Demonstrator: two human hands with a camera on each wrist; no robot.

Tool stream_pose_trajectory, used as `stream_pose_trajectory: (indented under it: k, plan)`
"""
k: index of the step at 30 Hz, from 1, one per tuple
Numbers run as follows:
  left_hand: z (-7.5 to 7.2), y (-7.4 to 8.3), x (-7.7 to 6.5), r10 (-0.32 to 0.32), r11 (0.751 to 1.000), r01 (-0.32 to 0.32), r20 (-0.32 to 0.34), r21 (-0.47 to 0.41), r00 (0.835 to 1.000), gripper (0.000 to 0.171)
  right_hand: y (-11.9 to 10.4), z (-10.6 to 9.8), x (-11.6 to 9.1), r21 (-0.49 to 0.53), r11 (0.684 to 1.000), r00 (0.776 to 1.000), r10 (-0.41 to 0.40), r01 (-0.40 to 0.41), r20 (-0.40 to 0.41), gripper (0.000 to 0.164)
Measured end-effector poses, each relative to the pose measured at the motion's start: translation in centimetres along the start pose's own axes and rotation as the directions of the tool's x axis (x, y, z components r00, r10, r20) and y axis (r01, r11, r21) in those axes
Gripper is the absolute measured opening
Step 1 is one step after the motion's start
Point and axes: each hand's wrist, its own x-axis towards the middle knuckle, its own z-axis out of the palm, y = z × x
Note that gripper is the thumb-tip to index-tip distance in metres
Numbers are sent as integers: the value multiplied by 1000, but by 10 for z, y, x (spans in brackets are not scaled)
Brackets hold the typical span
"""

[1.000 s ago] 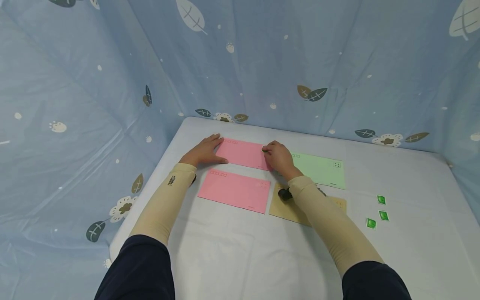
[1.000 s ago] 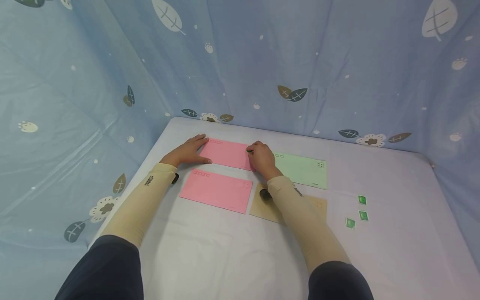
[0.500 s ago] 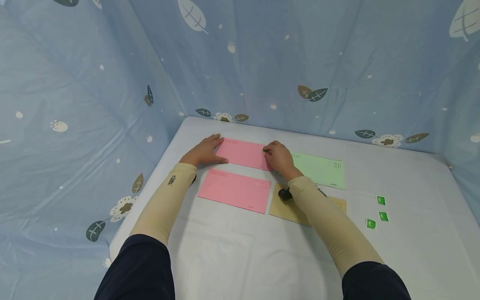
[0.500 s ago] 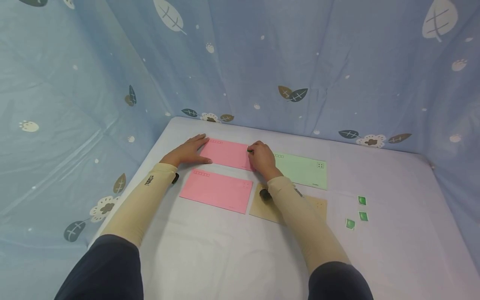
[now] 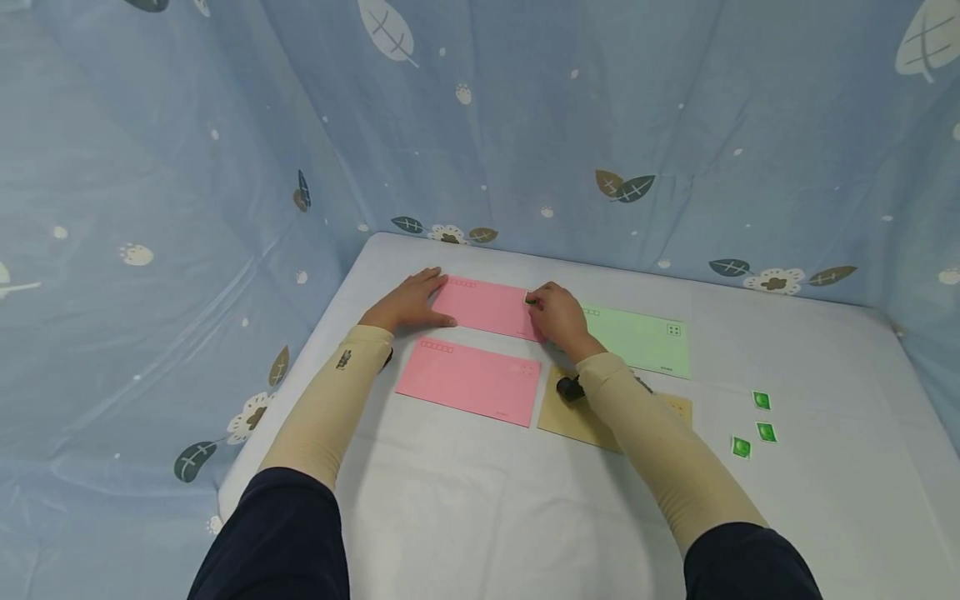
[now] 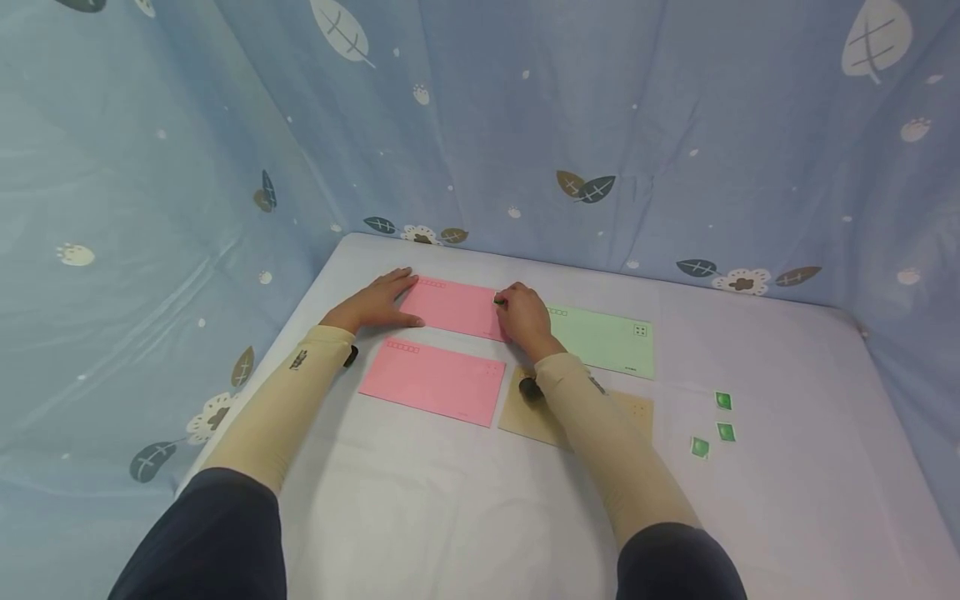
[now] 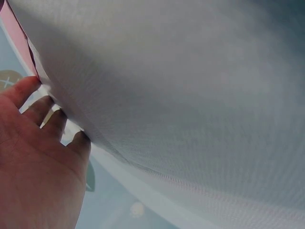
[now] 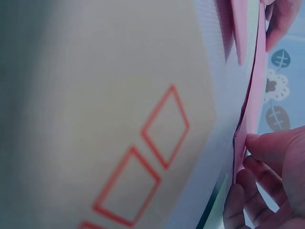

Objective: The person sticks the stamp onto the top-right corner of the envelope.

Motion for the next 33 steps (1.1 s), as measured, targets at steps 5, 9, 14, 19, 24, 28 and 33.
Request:
stream_pose_trajectory:
  k: [5, 9, 14, 19, 24, 28, 33]
  plan:
    - [0, 1, -1, -6, 1000, 6, 3, -2, 1000, 108, 1, 1, 1, -12, 1000, 1000, -8, 8, 5, 26]
    - [0, 2, -2, -15, 1000, 15, 3, -3, 1000, 109, 2, 1, 1, -17, 1000, 1000, -11, 11, 4, 26]
    - [0, 3, -2, -21, 1000, 21, 5, -4, 1000, 109, 3, 1, 2, -21, 1000, 1000, -13, 13, 6, 25]
    - [0, 3, -1, -18, 1000, 18, 7, 2, 1000, 109, 2, 0, 1, -15, 1000, 1000, -10, 10, 4, 25]
    - [0, 3, -1, -17, 1000, 17, 9, 12, 1000, 109, 2, 0, 1, -11, 1000, 1000, -19, 19, -5, 25]
    - [-1, 4, -2, -23, 1000, 23, 2, 9, 1000, 107, 3, 1, 2, -7, 999, 999, -32, 32, -16, 25]
    - [-2, 4, -1, -17, 1000, 17, 3, 14, 1000, 107, 3, 1, 2, 4, 1000, 1000, -27, 27, -14, 25]
